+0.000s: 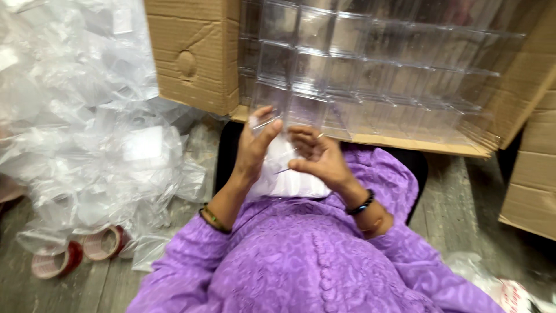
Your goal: The person sits on the floor and wraps clear plastic boxes in thin plastic bags one at a time, then places each wrapped box into a large cardboard box in front of them. They occasionally reach into the box to reposition the stacked boxes and continue bagging more boxes from the pile beside them.
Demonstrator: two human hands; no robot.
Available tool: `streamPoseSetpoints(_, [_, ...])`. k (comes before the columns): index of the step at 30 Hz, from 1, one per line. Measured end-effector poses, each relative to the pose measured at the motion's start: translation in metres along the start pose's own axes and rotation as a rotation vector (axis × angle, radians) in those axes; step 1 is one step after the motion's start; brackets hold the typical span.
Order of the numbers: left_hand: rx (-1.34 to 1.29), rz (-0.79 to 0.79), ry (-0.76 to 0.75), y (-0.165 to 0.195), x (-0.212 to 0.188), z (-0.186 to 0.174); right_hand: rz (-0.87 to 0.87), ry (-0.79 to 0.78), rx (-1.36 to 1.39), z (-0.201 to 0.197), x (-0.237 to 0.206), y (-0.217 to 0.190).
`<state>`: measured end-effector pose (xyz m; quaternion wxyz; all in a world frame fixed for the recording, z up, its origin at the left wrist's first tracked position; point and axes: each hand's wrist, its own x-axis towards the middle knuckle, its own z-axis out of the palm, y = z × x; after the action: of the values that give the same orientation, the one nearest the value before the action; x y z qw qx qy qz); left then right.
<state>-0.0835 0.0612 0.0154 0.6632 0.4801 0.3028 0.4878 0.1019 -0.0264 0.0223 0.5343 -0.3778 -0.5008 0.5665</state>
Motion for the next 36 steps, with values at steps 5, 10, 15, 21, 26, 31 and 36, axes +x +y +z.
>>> streamPoseSetpoints(5, [-0.029, -0.049, 0.017, -0.023, -0.025, -0.002, 0.083, -0.029, 0.095, 0.007, -0.018, 0.027])
streamPoseSetpoints(10, [0.085, 0.015, -0.078, -0.033, -0.029, -0.003, 0.178, 0.051, 0.037, -0.002, -0.028, 0.024])
streamPoseSetpoints(15, [0.169, 0.028, -0.289, -0.022, -0.020, 0.005, -0.040, 0.020, -0.035, -0.012, -0.026, 0.016])
streamPoseSetpoints(21, [0.175, 0.041, -0.399, -0.007, -0.016, 0.009, -0.131, 0.004, -0.102, -0.025, -0.031, 0.014])
streamPoseSetpoints(26, [0.119, 0.050, -0.410, -0.007, -0.018, 0.008, -0.115, 0.003, -0.102, -0.025, -0.032, 0.016])
streamPoseSetpoints(31, [0.138, 0.096, -0.474, 0.001, -0.014, 0.001, -0.209, 0.035, 0.074, -0.015, -0.029, 0.003])
streamPoseSetpoints(36, [0.027, 0.062, -0.431, 0.015, -0.013, -0.001, -0.177, 0.075, -0.074, -0.013, -0.033, -0.022])
